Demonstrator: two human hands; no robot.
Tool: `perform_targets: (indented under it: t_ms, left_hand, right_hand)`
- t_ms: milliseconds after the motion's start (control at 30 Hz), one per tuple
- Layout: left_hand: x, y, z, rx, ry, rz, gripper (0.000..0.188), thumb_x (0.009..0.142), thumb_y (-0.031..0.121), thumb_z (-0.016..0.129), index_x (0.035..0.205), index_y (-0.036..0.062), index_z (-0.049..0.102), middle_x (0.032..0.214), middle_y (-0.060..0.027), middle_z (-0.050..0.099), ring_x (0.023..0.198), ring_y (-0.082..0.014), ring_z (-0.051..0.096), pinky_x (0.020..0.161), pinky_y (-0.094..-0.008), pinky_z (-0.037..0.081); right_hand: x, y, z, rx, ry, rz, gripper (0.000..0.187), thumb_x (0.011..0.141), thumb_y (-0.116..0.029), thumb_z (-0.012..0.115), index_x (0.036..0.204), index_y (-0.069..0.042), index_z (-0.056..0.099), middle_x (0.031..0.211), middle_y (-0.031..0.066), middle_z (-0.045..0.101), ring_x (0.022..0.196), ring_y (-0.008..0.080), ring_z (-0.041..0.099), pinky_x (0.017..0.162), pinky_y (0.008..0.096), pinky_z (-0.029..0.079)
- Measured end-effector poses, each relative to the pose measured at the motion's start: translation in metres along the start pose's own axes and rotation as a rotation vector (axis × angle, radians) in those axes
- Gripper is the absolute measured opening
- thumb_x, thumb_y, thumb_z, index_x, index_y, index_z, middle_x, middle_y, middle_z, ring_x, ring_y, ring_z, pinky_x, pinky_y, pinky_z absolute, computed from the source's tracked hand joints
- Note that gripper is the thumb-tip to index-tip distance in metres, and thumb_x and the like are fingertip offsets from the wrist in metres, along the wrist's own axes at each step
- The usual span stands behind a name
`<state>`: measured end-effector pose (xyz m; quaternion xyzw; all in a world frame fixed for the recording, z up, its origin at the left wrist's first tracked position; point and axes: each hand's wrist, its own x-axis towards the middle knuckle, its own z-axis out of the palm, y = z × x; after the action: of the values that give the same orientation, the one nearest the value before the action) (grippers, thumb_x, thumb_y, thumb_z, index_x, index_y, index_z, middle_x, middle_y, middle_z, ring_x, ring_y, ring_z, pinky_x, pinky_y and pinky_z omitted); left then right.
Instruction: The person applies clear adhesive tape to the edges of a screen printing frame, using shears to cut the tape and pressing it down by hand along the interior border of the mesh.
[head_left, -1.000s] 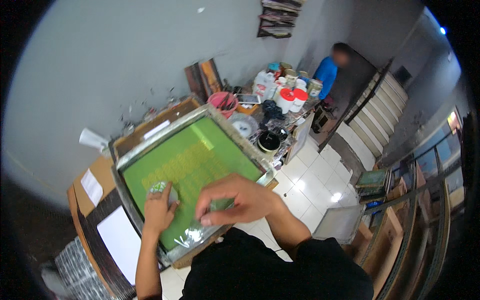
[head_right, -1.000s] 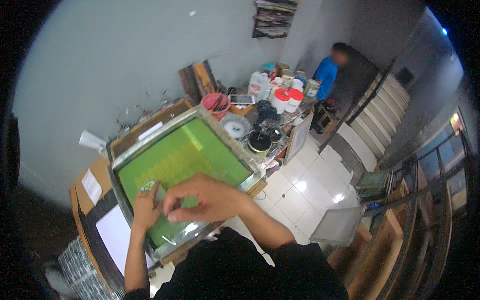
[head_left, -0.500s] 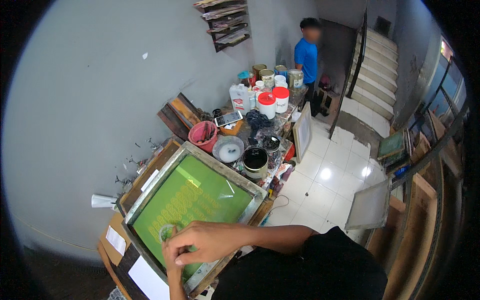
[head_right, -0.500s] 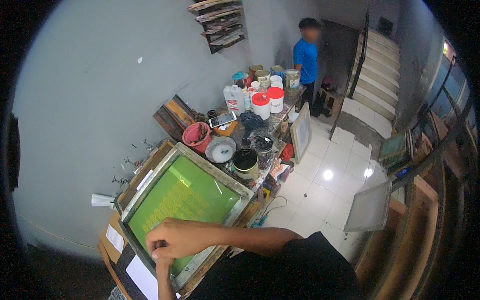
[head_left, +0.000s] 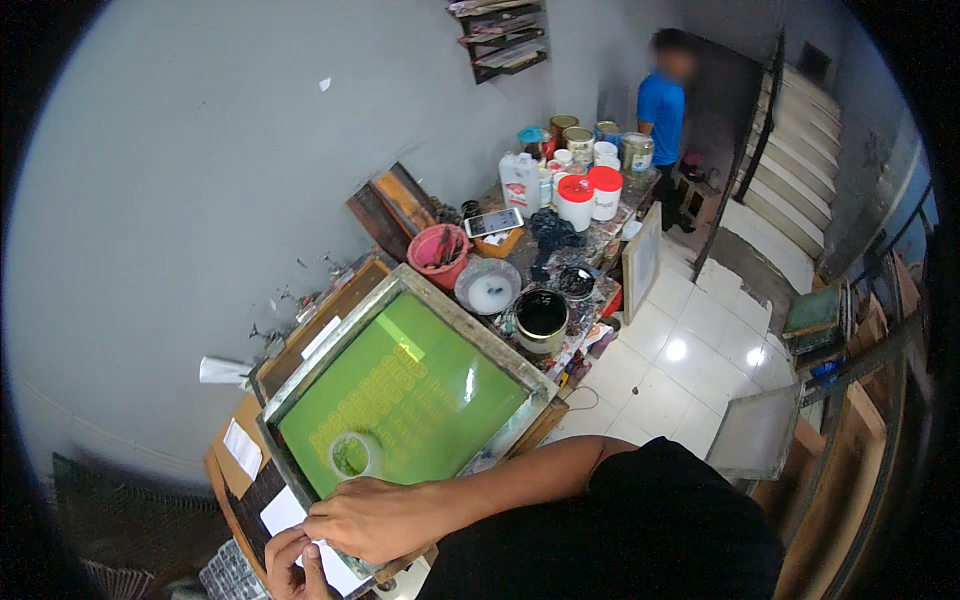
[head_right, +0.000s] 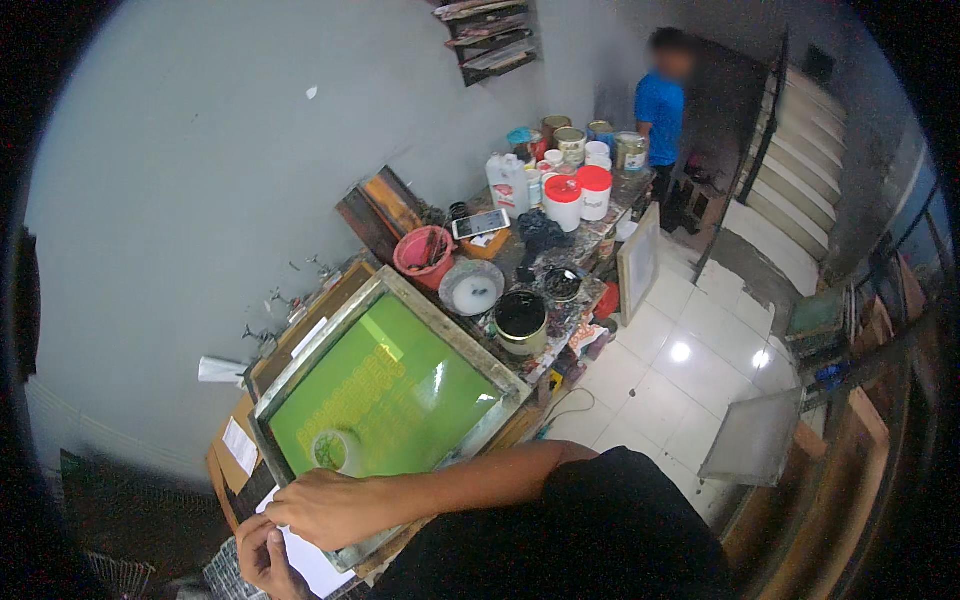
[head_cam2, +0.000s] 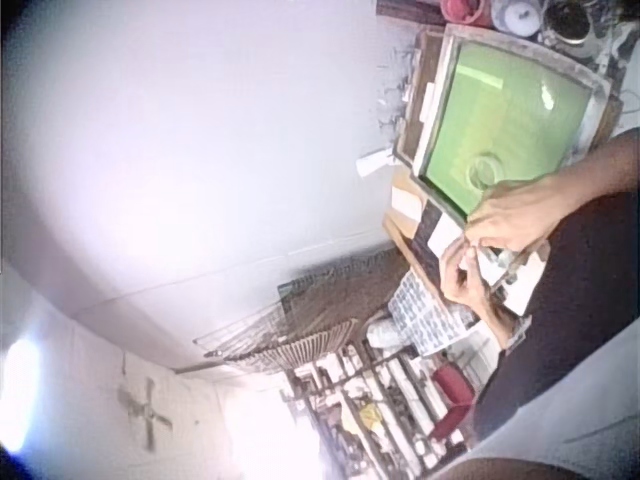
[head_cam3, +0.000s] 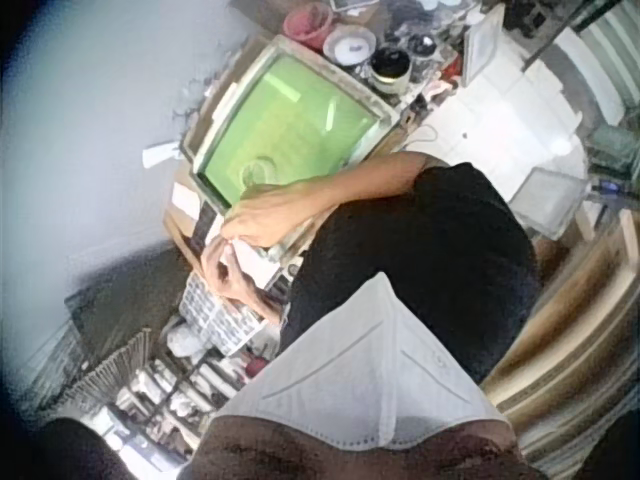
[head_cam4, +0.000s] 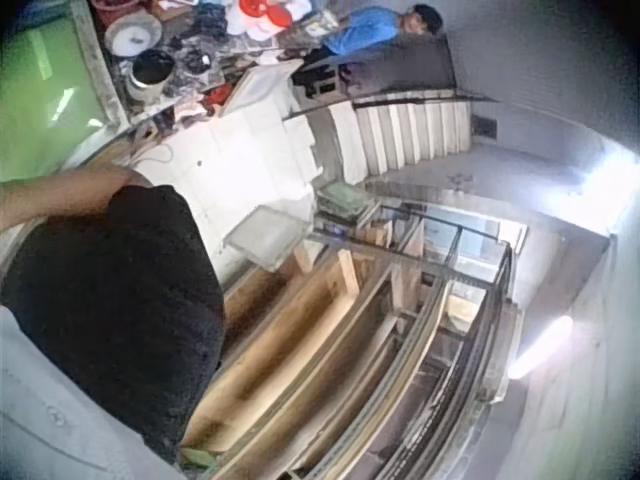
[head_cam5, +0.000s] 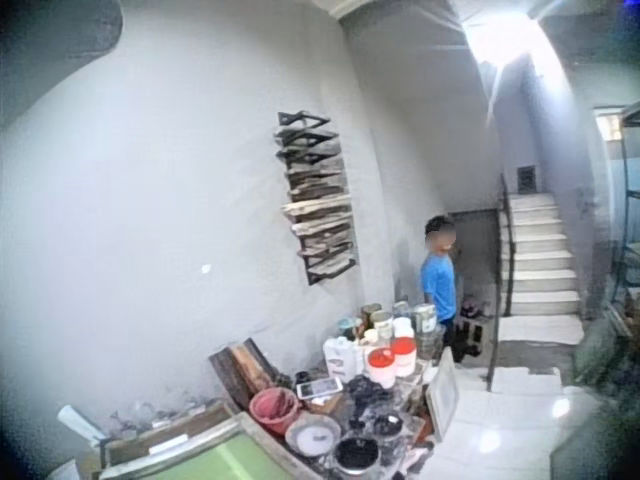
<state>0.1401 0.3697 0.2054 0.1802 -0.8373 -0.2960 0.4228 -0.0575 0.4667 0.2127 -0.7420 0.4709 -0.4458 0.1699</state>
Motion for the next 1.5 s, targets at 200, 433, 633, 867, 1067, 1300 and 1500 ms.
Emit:
perform_targets:
  t_ms: [200,433,633,867,1067,1300,1500]
  left_hand:
    - [-0.012,0.008,-0.005,0.157,0.105,-0.169,0.007,0.087,0.002,0.068,0.085,-0.0048,0.067,0.102,-0.0167,0.066,0.096,-0.0241,0.061,0.084,-0.0324,0.048]
    - [-0.022,-0.006,-0.023,0.009,0.025,-0.116,0.014,0.073,0.004,0.076,0.085,-0.0025,0.072,0.088,-0.0139,0.066,0.087,-0.0272,0.063,0.076,-0.0369,0.051]
    - [-0.006,-0.008,-0.021,0.014,-0.009,-0.153,0.017,0.067,-0.001,0.077,0.084,-0.0033,0.074,0.078,-0.0123,0.066,0.073,-0.0215,0.059,0.064,-0.0302,0.044]
    - [0.006,-0.001,-0.025,0.089,-0.037,-0.142,0.021,0.065,-0.006,0.076,0.086,-0.004,0.075,0.079,-0.0125,0.066,0.071,-0.0191,0.061,0.062,-0.0285,0.046]
    - [0.014,-0.014,-0.025,0.151,0.044,-0.254,0.022,0.071,-0.007,0.074,0.093,-0.0039,0.076,0.081,-0.0131,0.066,0.073,-0.0179,0.061,0.065,-0.0277,0.047]
    - [0.037,-0.106,-0.012,0.01,0.064,-0.535,0.027,0.085,0.005,0.076,0.111,-0.0014,0.076,0.085,-0.0052,0.065,0.074,-0.0112,0.056,0.067,-0.0244,0.043]
    - [0.08,-0.192,0.014,-0.03,0.075,-0.665,0.027,0.087,0.008,0.076,0.112,-0.0029,0.075,0.079,0.0002,0.063,0.068,-0.007,0.051,0.061,-0.0231,0.041]
  right_hand:
    - [0.0,0.01,0.003,0.301,0.024,0.097,0.035,0.091,-0.006,0.064,0.124,0.004,0.058,0.111,0.0248,0.065,0.101,0.037,0.067,0.087,0.0457,0.053]
    - [-0.091,0.077,-0.062,-0.164,0.392,0.493,0.038,0.093,-0.005,0.062,0.131,-0.008,0.064,0.13,0.0174,0.064,0.123,0.032,0.061,0.105,0.0433,0.048]
    - [-0.191,0.147,-0.123,-0.441,0.289,0.926,0.049,0.08,0.005,0.058,0.127,-0.008,0.065,0.122,0.0208,0.063,0.114,0.0385,0.061,0.097,0.0422,0.05]
    - [-0.18,0.175,-0.119,-0.63,0.162,0.757,0.033,0.076,0.002,0.062,0.108,-0.005,0.072,0.119,0.0199,0.066,0.114,0.0381,0.062,0.095,0.0424,0.051]
    - [-0.17,0.137,-0.159,-0.522,0.114,0.769,0.014,0.075,0.001,0.067,0.088,0.0,0.07,0.096,0.0155,0.07,0.092,0.0344,0.068,0.082,0.0408,0.053]
    - [-0.115,0.149,-0.186,-0.478,0.216,0.914,0.02,0.074,-0.002,0.072,0.093,0.0,0.071,0.076,0.012,0.067,0.069,0.02,0.064,0.068,0.0333,0.051]
    - [-0.084,0.243,-0.197,-0.28,0.328,0.859,0.016,0.078,-0.008,0.074,0.093,-0.003,0.075,0.073,0.001,0.066,0.066,0.0101,0.057,0.065,0.029,0.047]
